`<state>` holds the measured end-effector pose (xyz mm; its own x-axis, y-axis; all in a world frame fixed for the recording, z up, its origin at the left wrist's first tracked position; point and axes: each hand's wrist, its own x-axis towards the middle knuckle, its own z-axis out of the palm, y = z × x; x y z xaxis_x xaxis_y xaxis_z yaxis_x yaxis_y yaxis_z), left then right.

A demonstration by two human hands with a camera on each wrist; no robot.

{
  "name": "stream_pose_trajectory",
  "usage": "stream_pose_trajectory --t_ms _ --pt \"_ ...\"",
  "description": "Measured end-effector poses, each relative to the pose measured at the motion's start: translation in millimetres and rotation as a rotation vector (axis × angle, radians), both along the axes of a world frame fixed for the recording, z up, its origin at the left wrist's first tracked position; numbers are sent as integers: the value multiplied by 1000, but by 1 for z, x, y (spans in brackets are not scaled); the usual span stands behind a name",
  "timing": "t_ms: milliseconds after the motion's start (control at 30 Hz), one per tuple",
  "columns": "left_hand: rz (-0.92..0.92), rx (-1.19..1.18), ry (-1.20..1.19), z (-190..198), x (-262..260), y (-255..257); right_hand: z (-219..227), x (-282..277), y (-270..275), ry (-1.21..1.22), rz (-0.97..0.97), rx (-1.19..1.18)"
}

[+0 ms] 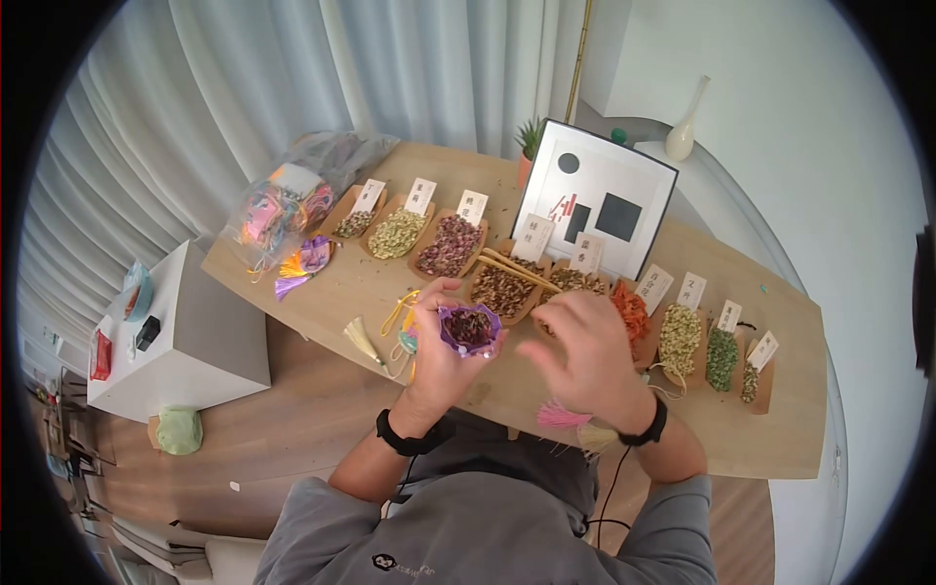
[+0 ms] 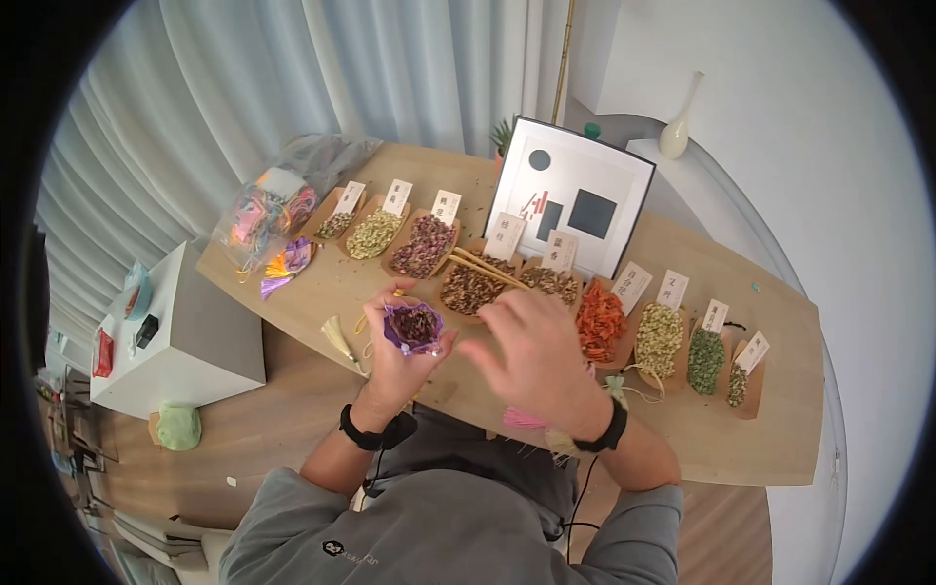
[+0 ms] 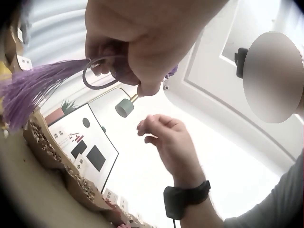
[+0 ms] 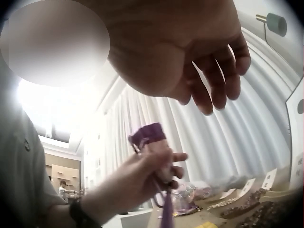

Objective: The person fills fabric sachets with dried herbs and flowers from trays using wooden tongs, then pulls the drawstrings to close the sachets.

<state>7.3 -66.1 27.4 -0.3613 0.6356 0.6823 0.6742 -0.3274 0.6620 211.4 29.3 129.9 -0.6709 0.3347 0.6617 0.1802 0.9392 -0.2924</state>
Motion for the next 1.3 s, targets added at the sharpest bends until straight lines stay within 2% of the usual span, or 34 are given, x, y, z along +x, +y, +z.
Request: stream_pose_trajectory --t_ms 33,100,167,200,233,267,367,500,600,667,700,767,800,867,933,1000,1133,1233,1300 --pt "-4 6 -1 -2 9 3 7 2 -11 -13 2 -32" --pt "-134 -21 -128 -7 27 8 4 8 -14 -25 5 -65" --pt "-166 -45 -90 3 40 12 -6 14 -12 -118 -17 -52" --pt "-198 -68 -51 6 45 14 -10 18 -10 -110 -14 -58" --pt "-311 -80 -175 2 48 18 -15 23 -8 -88 -25 -90" --pt "-307 -87 -167 -1 48 17 -17 28 -4 -67 -36 -122" --pt "-735 -178 -528 1 44 12 -21 38 8 -110 -17 -147" --pt "-746 -335 -667 -3 36 9 -33 40 17 -147 26 -146" --pt "-684 -375 -800 -14 38 10 -34 40 14 -285 29 -154" --pt "-635 -371 -766 -14 38 8 -34 37 9 -127 -99 -45" --pt "-655 -390 -762 -18 36 8 -33 37 10 -123 -123 -55" --pt "-659 -350 -701 -27 32 7 -33 38 10 -89 92 -97" --pt "-677 -364 -699 -30 30 4 -35 39 9 -86 70 -104" --pt "-600 -396 -673 -27 31 0 -43 37 7 -158 159 -105" --pt "-587 -399 -726 -28 34 -3 -57 32 6 -179 141 -111" --pt "-516 -388 -699 -31 32 -5 -66 27 6 -215 203 -206" --pt "-510 -432 -629 -41 27 -11 -66 28 8 -240 226 -216" --pt "-537 -375 -559 -45 22 -13 -59 29 9 -171 205 -216" --pt "-410 -378 -525 -51 20 -16 -60 30 10 -223 164 -165"
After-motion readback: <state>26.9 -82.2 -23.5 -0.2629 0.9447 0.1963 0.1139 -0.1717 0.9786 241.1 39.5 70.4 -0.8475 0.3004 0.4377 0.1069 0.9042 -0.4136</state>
